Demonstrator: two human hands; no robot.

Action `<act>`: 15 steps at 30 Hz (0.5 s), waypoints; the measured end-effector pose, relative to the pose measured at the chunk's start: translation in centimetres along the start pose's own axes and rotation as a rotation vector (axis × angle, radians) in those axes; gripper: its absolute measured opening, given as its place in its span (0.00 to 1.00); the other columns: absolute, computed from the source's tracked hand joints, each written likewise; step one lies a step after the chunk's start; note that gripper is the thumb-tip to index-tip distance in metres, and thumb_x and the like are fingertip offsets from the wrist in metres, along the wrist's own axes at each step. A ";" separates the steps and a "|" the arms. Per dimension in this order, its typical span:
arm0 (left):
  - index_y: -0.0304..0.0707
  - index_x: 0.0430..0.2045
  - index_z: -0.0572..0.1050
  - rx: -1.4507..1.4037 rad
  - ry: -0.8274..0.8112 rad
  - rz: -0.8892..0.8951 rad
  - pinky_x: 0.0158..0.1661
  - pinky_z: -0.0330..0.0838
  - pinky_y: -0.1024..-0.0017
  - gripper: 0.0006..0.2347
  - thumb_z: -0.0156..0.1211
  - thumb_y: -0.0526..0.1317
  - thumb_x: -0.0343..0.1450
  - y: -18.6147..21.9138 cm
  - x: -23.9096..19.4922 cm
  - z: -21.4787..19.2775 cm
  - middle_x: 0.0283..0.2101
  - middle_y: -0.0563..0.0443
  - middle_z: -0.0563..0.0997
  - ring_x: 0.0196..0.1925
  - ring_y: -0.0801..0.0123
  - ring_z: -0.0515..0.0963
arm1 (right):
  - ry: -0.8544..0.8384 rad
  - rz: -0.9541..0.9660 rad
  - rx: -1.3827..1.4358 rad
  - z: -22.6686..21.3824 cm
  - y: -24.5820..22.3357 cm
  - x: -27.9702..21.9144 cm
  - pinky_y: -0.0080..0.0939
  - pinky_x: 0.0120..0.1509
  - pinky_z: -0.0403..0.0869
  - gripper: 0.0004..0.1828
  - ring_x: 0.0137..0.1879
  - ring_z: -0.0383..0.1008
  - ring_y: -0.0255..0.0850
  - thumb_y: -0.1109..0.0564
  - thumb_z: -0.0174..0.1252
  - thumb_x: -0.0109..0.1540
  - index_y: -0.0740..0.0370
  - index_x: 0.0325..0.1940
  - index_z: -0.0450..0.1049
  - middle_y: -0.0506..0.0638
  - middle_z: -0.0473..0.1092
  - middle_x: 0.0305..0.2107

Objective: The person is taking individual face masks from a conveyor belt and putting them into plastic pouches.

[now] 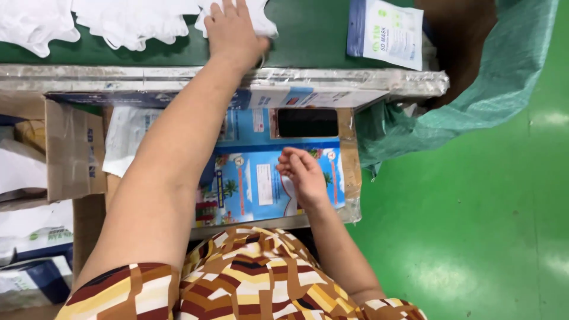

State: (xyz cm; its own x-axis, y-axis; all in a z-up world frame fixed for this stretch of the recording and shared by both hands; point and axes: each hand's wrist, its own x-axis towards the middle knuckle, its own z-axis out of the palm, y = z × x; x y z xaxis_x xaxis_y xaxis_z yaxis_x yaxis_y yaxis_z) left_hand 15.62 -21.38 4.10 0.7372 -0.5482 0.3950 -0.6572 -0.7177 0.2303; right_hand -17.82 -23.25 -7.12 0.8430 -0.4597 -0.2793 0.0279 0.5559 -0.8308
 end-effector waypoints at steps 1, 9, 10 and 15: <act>0.25 0.55 0.67 -0.003 0.007 -0.002 0.51 0.66 0.41 0.38 0.69 0.52 0.54 -2.0 0.6 2.5 0.54 0.28 0.75 0.56 0.32 0.71 | -0.003 -0.004 -0.005 -0.5 -0.6 0.1 0.42 0.52 0.74 0.15 0.46 0.77 0.44 0.56 0.51 0.73 0.68 0.60 0.70 0.55 0.75 0.43; 0.30 0.52 0.76 -1.605 -0.598 -0.184 0.55 0.76 0.67 0.14 0.62 0.33 0.72 -7.1 -7.4 -6.7 0.51 0.47 0.83 0.51 0.68 0.83 | -0.057 -0.312 -0.292 1.3 -6.9 0.8 0.44 0.68 0.70 0.26 0.65 0.67 0.43 0.55 0.52 0.73 0.62 0.74 0.59 0.55 0.66 0.61; 0.30 0.52 0.76 -1.599 -0.607 -0.191 0.55 0.76 0.67 0.14 0.62 0.33 0.72 -7.1 -10.1 -6.3 0.51 0.47 0.83 0.51 0.68 0.83 | -0.052 -0.305 -0.284 2.5 -7.5 1.3 0.44 0.68 0.70 0.26 0.65 0.67 0.43 0.55 0.52 0.73 0.62 0.74 0.59 0.55 0.66 0.61; 0.31 0.55 0.75 -1.833 -0.756 -0.381 0.56 0.74 0.69 0.16 0.61 0.34 0.73 -5.0 -20.6 -5.5 0.51 0.50 0.82 0.52 0.70 0.81 | -0.232 -0.205 -0.099 7.6 -7.3 1.5 0.49 0.80 0.58 0.52 0.80 0.54 0.46 0.46 0.62 0.65 0.59 0.84 0.41 0.54 0.51 0.76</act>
State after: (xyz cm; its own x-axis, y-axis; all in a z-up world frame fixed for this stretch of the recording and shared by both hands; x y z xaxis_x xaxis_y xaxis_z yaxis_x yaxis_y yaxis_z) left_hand 2.82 -4.14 -0.27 0.4343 -0.8882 -0.1501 0.5244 0.1138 0.8439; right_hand -12.62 -22.71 2.17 0.9255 -0.3788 0.0062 0.1670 0.3932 -0.9042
